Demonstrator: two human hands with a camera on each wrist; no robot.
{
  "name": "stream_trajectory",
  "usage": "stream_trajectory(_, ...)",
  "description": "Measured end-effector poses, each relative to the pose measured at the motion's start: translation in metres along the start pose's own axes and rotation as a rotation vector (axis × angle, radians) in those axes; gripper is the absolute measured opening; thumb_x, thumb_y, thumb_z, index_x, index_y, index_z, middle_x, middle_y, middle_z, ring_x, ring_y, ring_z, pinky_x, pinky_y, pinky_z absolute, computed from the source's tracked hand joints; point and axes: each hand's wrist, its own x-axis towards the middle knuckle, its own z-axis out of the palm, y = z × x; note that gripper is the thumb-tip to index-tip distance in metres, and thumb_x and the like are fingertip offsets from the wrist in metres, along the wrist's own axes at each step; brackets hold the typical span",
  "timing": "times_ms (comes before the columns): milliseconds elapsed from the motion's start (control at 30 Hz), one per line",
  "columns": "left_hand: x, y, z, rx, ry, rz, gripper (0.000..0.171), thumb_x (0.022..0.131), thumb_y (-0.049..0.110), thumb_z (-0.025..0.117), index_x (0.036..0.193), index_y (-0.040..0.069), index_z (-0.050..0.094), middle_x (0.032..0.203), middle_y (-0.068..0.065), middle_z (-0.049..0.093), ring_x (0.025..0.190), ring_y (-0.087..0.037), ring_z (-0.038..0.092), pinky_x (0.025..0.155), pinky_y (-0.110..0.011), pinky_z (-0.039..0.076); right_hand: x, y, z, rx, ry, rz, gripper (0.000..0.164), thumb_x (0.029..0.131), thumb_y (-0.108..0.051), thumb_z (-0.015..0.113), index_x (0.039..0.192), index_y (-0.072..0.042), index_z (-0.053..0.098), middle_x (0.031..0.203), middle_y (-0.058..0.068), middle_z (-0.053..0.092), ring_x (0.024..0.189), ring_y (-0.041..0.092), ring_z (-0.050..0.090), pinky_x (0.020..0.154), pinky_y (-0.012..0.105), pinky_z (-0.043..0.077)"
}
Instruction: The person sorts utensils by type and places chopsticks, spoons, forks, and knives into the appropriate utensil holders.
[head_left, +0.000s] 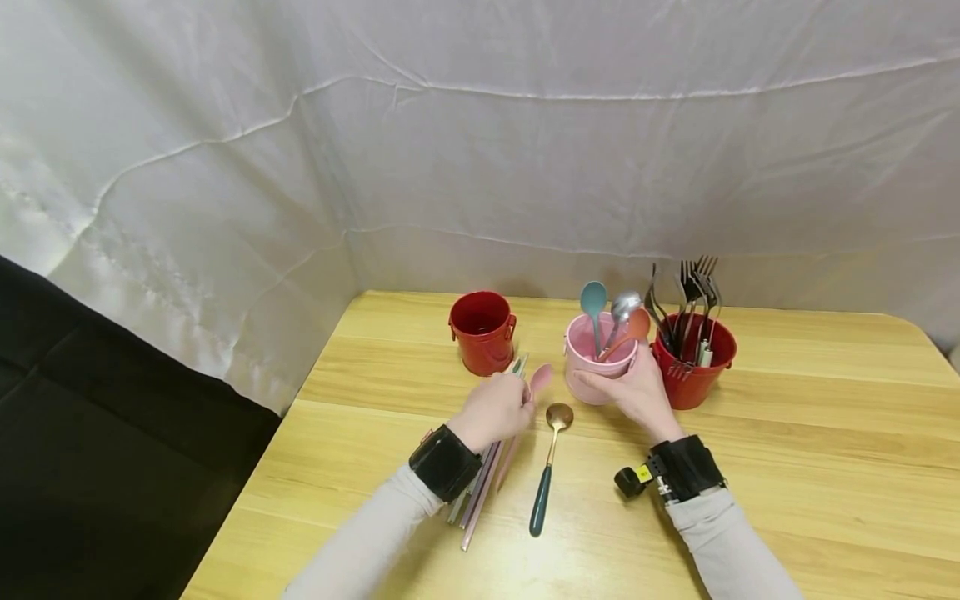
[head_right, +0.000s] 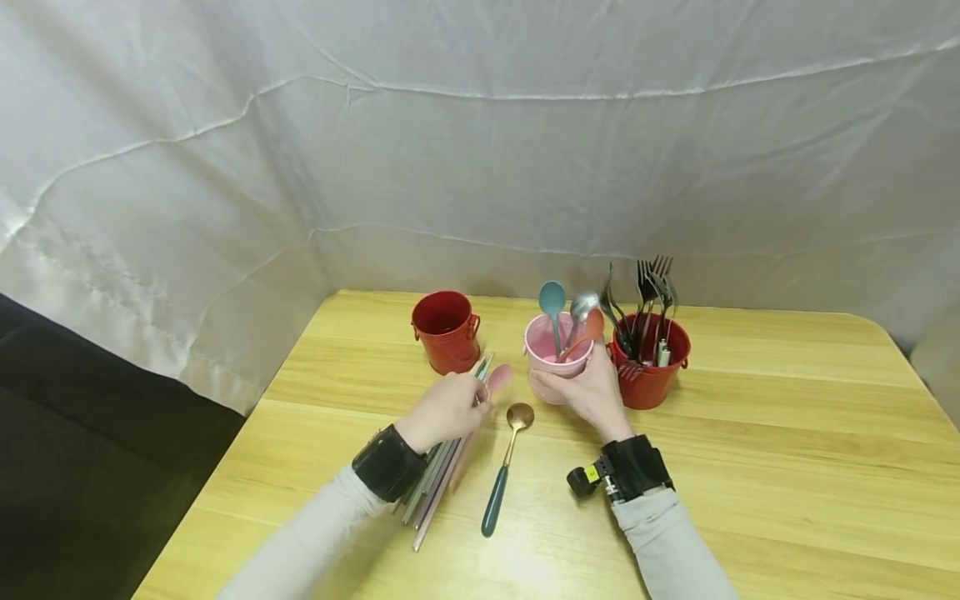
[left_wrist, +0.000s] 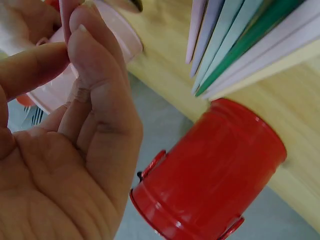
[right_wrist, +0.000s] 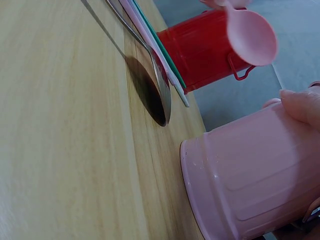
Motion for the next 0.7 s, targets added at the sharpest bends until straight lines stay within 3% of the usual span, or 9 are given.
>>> stream_trajectory(267,0.01,0.005,-0.021,0.03,0.077,0.011,0.015,0.091,0.024,0.06,0.079,0.014,0.06,0.065,0.0,0.056,0.059,-0.018,0.054,0.054,-0.028,0.047,0.0,0.001,0.0,-0.002,0.005,-0.004,0.09,0.067,-0.028,0.086,0.138,-0.005,0.034,0.129,0.019,0.052,0.118,0.033,0.048,0.1,0.052,0.038)
stream_trajectory(700,0.033,0.027,-0.058,0.002,0.295,0.106,0.015,0.096,0.026,0.053,0.091,0.014,0.059,0.068,0.002,0.059,0.057,-0.014,0.054,0.051,-0.024,0.047,0.0,0.0,0.0,0.0,0.003,-0.002,0.092,0.066,-0.029,0.086,0.138,-0.006,0.035,0.128,0.018,0.052,0.117,0.032,0.048,0.1,0.052,0.038)
